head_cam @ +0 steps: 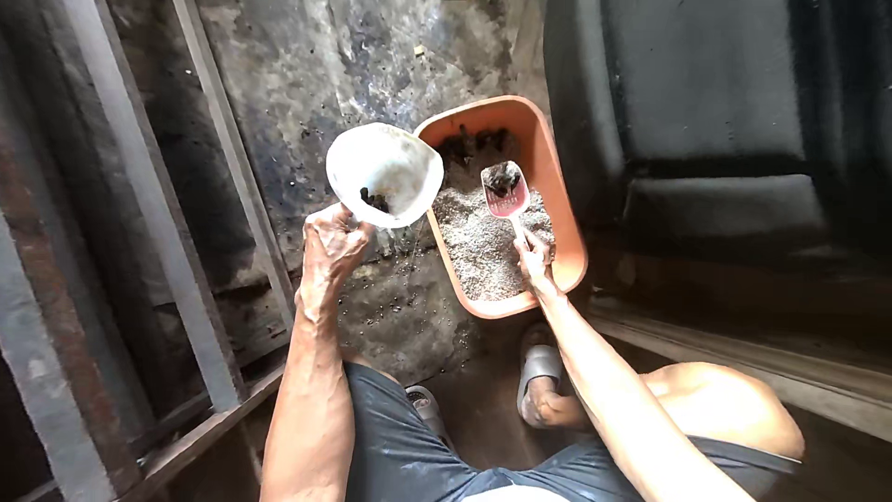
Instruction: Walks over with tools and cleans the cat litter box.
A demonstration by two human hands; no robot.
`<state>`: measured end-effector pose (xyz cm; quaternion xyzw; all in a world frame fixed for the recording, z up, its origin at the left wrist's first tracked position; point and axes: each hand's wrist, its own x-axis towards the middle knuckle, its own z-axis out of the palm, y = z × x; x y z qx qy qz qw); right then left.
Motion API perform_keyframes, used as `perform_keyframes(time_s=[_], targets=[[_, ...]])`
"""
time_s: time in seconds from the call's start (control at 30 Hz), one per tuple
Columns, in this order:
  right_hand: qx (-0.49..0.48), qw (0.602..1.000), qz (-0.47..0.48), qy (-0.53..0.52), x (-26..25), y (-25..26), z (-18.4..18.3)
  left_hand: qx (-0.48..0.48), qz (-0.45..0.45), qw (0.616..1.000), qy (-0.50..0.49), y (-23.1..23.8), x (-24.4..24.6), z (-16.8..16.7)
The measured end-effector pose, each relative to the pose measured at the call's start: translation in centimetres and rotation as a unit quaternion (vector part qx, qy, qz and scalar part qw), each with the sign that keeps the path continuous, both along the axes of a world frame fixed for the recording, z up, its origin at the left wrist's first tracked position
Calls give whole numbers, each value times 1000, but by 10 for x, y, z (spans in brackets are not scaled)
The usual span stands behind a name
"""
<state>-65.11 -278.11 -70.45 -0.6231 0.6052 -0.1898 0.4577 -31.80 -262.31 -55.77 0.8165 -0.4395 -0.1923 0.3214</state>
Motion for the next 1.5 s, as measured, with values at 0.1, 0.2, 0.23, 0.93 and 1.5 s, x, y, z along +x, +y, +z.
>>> perform_keyframes(time_s=[0.1,0.2,0.23,0.93,1.5], targets=[[30,1000,-6,8,-8,20,14,7,-1,1000,11,-7,-2,1],[31,999,-23,8,-18,39,14,5,-13,1000,12,-8,-3,-3],[26,999,-22,13,-21,44,14,5,-19,1000,12,-8,-2,-4],[20,998,-55,38,-40,68,25,20,-65,997,25,-12,3,-23],[-10,998,-38,53,-49,53,53,74,-97,992,18,-14,4,-36]])
